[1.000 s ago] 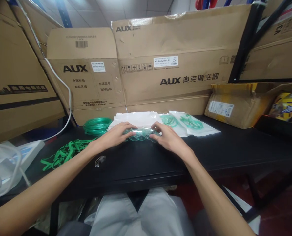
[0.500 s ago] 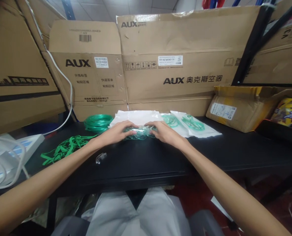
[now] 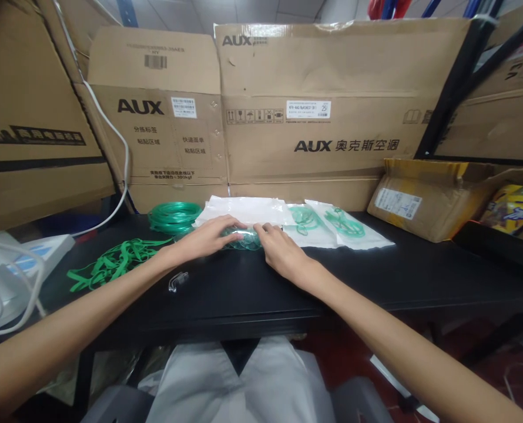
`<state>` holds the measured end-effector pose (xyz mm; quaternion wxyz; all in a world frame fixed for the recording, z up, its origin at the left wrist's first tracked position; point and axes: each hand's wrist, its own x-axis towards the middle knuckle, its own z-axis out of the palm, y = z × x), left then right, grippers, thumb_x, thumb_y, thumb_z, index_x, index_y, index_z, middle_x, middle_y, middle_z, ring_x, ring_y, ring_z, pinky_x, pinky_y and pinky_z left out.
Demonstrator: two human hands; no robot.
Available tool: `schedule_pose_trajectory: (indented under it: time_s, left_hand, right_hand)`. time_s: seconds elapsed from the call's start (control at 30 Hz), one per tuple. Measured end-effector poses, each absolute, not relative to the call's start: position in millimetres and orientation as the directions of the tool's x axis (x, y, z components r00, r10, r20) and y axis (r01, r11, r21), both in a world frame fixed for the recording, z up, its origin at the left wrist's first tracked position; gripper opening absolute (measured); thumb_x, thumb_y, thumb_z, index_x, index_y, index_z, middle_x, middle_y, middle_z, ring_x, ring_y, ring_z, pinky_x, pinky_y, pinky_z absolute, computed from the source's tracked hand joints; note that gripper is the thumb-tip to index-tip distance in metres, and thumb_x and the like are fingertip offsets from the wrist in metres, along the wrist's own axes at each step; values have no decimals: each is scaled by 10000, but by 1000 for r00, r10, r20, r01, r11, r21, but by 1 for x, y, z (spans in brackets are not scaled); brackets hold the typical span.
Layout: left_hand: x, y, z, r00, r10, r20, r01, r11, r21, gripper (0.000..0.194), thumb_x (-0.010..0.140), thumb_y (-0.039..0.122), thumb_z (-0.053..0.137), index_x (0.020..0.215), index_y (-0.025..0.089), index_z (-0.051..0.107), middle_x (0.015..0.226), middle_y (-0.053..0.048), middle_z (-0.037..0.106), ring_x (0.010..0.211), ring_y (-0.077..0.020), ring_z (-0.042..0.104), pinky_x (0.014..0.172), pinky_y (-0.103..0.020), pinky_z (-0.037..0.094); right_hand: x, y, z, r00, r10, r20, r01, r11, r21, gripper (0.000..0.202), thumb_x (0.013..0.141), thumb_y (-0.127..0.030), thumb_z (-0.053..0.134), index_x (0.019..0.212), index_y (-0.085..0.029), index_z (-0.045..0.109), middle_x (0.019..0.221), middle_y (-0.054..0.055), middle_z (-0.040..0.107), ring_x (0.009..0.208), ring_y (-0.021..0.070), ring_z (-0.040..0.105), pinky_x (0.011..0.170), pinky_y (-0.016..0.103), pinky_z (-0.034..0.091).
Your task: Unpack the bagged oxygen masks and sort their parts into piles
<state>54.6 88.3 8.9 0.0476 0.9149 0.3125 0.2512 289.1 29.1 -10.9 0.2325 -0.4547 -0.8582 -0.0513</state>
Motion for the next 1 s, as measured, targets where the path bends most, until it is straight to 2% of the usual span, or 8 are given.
schedule_pose_trajectory:
  time_s: [0.1, 0.3, 0.4, 0.47, 0.6, 0.77, 0.9, 1.0]
  left_hand:
    - [54, 89, 8, 685, 588, 429, 546, -805, 232, 373, 1031, 461, 501, 1268, 210, 643, 1280, -94, 669, 1252, -263, 584, 1092, -410, 418]
    - [52, 88, 12, 717, 570, 401, 565, -812, 144, 406, 1044, 460, 484, 1370, 245, 594, 1361, -75, 628, 1308, -255, 545, 1121, -382, 392]
    - [53, 75, 21, 686, 562, 461, 591, -801, 96, 489, 1033, 467, 514, 1474, 255, 508, 1454, -82, 567, 1368, -267, 493, 1154, -398, 359]
    - [57, 56, 29, 658, 547, 517, 585, -804, 106, 486, 1031, 460, 528, 1468, 248, 519, 1447, -83, 573, 1357, -258, 505, 1148, -389, 365]
    - [76, -3, 37, 706, 486, 515, 456, -868, 195, 319, 1037, 421, 538, 1244, 234, 694, 1234, -37, 709, 1176, -206, 634, 1064, -321, 428]
    - [114, -61, 3, 813, 438, 384, 333, -890, 311, 260, 1029, 371, 559, 1054, 234, 779, 1035, 5, 789, 950, -185, 716, 887, -296, 470]
    - [132, -62, -26, 777, 529, 341, 303, -790, 533, 239, 995, 395, 608, 974, 247, 795, 837, 36, 793, 802, -152, 723, 763, -239, 469]
    - [133, -57, -31, 747, 585, 315, 276, -705, 654, 274, 1000, 408, 583, 956, 241, 795, 753, 32, 774, 692, -128, 708, 693, -208, 463]
  right_hand:
    - [289, 29, -9, -485, 754, 444, 806, 582, -107, 378, 977, -113, 465, 1347, -138, 545, 1199, 196, 637, 1078, 319, 636, 935, 454, 498]
    - [310, 24, 8, -465, 715, 522, 795, 597, -109, 426, 1012, -286, 507, 1431, -211, 531, 1424, 140, 590, 1292, 287, 575, 1084, 425, 435]
    - [350, 7, 20, -317, 726, 610, 845, 508, -165, 301, 1004, -363, 510, 1177, -205, 699, 1191, 107, 728, 1082, 282, 672, 951, 392, 486]
    - [389, -7, 24, -178, 808, 562, 906, 358, -228, 319, 983, -426, 525, 996, -197, 747, 1002, 81, 764, 890, 258, 690, 802, 335, 478]
    - [463, -28, 17, 195, 874, 446, 925, -12, -381, 366, 924, -462, 573, 846, -165, 772, 721, 95, 703, 774, 281, 661, 707, 337, 393]
    - [493, -24, 0, 309, 863, 399, 861, -77, -502, 203, 833, -331, 657, 792, -178, 785, 619, 104, 645, 701, 320, 653, 712, 392, 388]
    - [492, -3, -2, 395, 837, 378, 755, -61, -653, 50, 741, -239, 746, 776, -203, 748, 582, 58, 620, 608, 270, 604, 658, 373, 383]
    - [490, 16, 1, 477, 824, 306, 590, -41, -807, 148, 704, -237, 811, 673, -180, 678, 523, 45, 579, 496, 220, 560, 545, 342, 382]
